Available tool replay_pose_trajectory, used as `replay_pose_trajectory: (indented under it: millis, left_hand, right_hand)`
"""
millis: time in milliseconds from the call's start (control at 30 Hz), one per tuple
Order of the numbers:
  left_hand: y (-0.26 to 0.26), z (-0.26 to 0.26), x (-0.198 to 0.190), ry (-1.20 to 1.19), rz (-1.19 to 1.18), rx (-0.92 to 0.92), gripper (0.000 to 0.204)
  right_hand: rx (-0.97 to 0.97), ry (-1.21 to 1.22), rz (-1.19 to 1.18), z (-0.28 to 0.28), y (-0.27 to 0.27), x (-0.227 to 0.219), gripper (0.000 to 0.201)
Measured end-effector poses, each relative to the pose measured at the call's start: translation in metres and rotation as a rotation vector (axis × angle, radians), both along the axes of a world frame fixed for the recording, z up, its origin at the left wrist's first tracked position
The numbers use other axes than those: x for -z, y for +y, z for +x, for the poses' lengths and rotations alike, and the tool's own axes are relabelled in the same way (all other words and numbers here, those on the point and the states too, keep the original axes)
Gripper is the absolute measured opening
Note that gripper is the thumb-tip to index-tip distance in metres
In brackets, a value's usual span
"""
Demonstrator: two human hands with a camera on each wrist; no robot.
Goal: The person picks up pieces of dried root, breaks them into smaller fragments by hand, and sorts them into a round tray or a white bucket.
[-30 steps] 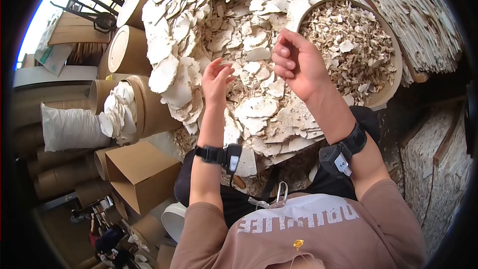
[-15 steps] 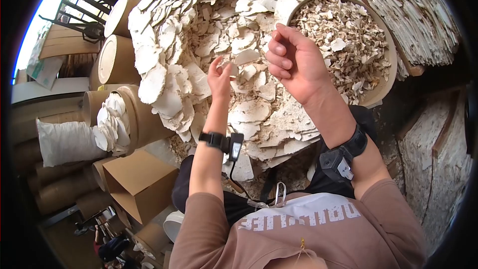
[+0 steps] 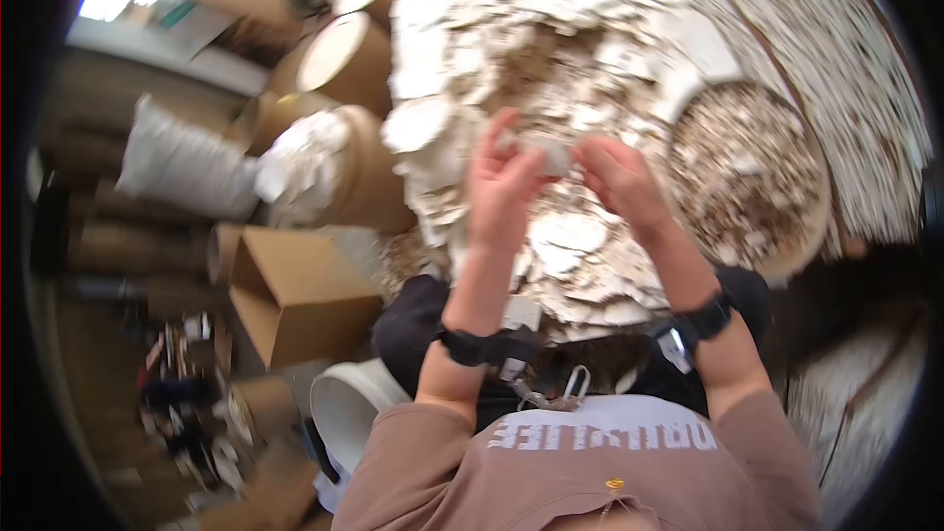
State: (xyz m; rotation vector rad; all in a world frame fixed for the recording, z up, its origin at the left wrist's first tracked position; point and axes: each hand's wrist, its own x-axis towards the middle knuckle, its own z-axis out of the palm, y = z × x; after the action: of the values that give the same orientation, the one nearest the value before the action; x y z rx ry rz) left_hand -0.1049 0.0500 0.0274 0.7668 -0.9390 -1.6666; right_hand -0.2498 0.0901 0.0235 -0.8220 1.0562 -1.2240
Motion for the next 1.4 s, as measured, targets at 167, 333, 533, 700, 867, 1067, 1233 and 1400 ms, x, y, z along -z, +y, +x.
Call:
replay_pose_trajectory:
  millis: [167,333,533,700,867,1067,1233,1400]
  left_hand:
    - [0.012,0.016,0.023,-0.479,-0.396,-0.116,0.05]
    - [0.045,0.029,-0.014,-0.186,-0.07,0.046,0.049]
    - [0.061,0.042,-0.013,-0.353,-0.176,-0.033,0.046]
    - [0.068,0.03,-0.004,-0.597,-0.356,-0.366,0.042]
    - [0.067,0.022,-0.007,-0.154,-0.042,-0.259,0.044]
    - [0.064,0.022,-0.008,-0.154,-0.012,-0.195,0.045]
    - [0.062,0.022,-0.006,-0.143,-0.052,-0.198,0.046]
    - [0.059,0.031,-0.002,-0.346,-0.199,-0.362,0.042]
  right_hand:
    - [-0.062,0.374,-0.255,0.007,-0.003,0.023,0.02]
    - [-0.211,0.115,-0.158,0.014,0.012,0.007,0.027]
    - [-0.208,0.402,-0.453,0.03,0.021,0.014,0.027]
    - [0.137,0.813,-0.811,0.05,0.027,0.015,0.025]
    - [0.194,0.122,-0.14,0.019,0.004,0.032,0.023]
    - [-0.143,-0.599,0.034,0.024,0.004,0.033,0.012]
    - [-0.239,-0.45,0.029,0.037,0.017,0.021,0.017]
    - [-0.113,-0.267,-0.058,0.054,0.03,0.007,0.011]
